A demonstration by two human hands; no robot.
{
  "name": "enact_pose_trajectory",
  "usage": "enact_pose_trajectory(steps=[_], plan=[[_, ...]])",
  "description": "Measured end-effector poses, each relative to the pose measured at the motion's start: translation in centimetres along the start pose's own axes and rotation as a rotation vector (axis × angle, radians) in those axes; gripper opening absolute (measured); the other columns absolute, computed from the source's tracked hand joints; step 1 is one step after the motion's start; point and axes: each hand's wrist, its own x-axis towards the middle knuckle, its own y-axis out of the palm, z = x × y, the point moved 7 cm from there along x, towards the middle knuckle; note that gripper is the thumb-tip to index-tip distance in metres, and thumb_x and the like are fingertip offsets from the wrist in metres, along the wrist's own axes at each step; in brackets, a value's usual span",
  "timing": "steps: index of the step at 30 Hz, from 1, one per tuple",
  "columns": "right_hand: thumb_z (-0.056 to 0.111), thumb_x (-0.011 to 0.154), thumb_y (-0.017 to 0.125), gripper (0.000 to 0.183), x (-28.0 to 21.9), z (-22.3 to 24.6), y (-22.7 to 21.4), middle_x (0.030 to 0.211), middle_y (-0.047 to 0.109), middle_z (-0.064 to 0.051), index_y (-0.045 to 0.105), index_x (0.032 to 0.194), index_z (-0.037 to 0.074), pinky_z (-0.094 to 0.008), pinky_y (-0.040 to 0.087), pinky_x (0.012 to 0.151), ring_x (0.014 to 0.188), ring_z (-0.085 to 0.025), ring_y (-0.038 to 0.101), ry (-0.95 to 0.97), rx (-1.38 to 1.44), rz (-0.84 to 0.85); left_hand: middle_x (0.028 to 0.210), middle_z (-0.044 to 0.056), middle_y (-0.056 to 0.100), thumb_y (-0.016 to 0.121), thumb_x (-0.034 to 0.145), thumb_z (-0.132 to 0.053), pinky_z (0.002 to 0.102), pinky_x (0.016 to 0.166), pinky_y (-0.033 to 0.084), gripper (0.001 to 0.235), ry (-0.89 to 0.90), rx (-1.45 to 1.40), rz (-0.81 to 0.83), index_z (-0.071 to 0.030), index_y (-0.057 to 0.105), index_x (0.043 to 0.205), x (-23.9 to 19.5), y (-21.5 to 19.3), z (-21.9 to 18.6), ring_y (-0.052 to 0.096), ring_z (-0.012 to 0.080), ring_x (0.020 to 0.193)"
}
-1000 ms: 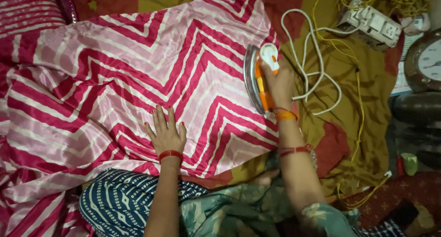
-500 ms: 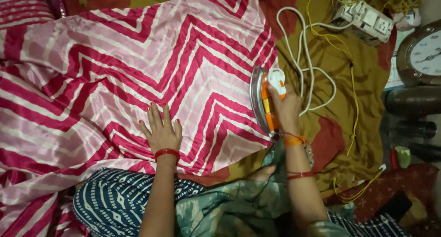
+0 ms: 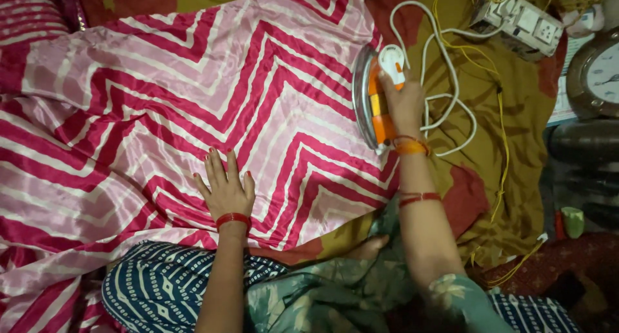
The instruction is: Ironing and folding pink and white striped fabric on a bed.
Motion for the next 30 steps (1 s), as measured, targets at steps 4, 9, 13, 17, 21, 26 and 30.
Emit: enact_pose_trajectory(steps=[4, 9, 13, 17, 21, 26, 30], plan=[[0.041, 0.094, 0.074, 0.046, -3.4, -0.2, 0.0, 0.092, 0.074, -0.026, 0.071, 0.109, -0.002, -0.046, 0.055, 0.073, 0.084, -0.040, 0.073, 0.001, 0.033, 0.078, 0.170, 0.017, 0.027, 0.046, 0.101, -0.040, 0.060, 0.126, 0.010, 0.062, 0.004, -0.014, 0.009, -0.017, 0.043, 0.159, -0.1, 0.2, 0.1, 0.023, 0.0308, 0.158], [0.041, 0.093, 0.073, 0.049, -9.9, 3.1, -0.4, 0.094, 0.073, -0.025, 0.067, 0.116, -0.001, -0.044, 0.056, 0.072, 0.084, -0.038, 0.073, -0.039, 0.044, 0.183, 0.171, 0.016, 0.025, 0.045, 0.101, -0.041, 0.060, 0.125, 0.010, 0.063, 0.004, -0.010, 0.009, -0.018, 0.042, 0.159, 0.0, 0.1, 0.3, 0.022, 0.0300, 0.157], [0.046, 0.091, 0.071, 0.049, -13.6, 6.0, 0.0, 0.085, 0.072, -0.023, 0.066, 0.111, 0.002, -0.044, 0.054, 0.068, 0.077, -0.037, 0.074, 0.024, 0.008, 0.368, 0.171, 0.016, 0.025, 0.045, 0.101, -0.041, 0.060, 0.125, 0.010, 0.064, 0.008, -0.002, 0.018, -0.017, 0.041, 0.160, 0.1, 0.2, 0.2, 0.021, 0.0298, 0.158], [0.050, 0.090, 0.069, 0.049, -14.5, 7.4, 1.2, 0.079, 0.072, -0.023, 0.065, 0.105, 0.003, -0.045, 0.054, 0.064, 0.074, -0.039, 0.074, -0.014, 0.028, 0.434, 0.170, 0.016, 0.025, 0.045, 0.101, -0.041, 0.060, 0.125, 0.010, 0.064, 0.007, 0.016, 0.034, -0.018, 0.040, 0.160, 0.1, 0.5, 0.3, 0.021, 0.0296, 0.157], [0.051, 0.092, 0.070, 0.050, -12.6, 8.5, 2.5, 0.078, 0.070, -0.024, 0.065, 0.100, 0.001, -0.047, 0.053, 0.064, 0.074, -0.042, 0.072, -0.092, -0.010, 0.420, 0.170, 0.016, 0.025, 0.046, 0.100, -0.040, 0.060, 0.125, 0.010, 0.064, -0.005, 0.000, 0.054, -0.017, 0.040, 0.160, 0.1, 0.4, 0.2, 0.021, 0.0300, 0.158], [0.053, 0.091, 0.069, 0.060, -8.6, 9.8, 5.5, 0.077, 0.070, -0.026, 0.064, 0.112, -0.003, -0.049, 0.055, 0.064, 0.074, -0.041, 0.072, -0.110, -0.043, 0.411, 0.170, 0.016, 0.026, 0.046, 0.100, -0.040, 0.061, 0.125, 0.012, 0.064, -0.014, 0.013, 0.056, -0.018, 0.041, 0.160, 0.1, 0.3, 0.2, 0.023, 0.0307, 0.157], [0.056, 0.091, 0.071, 0.065, -4.9, 10.6, 8.1, 0.082, 0.072, -0.025, 0.066, 0.116, -0.003, -0.048, 0.056, 0.065, 0.075, -0.039, 0.074, -0.144, -0.079, 0.344, 0.169, 0.017, 0.026, 0.046, 0.100, -0.040, 0.061, 0.124, 0.012, 0.064, -0.015, -0.002, 0.070, -0.017, 0.042, 0.159, 0.1, 0.6, 0.2, 0.023, 0.0314, 0.156]])
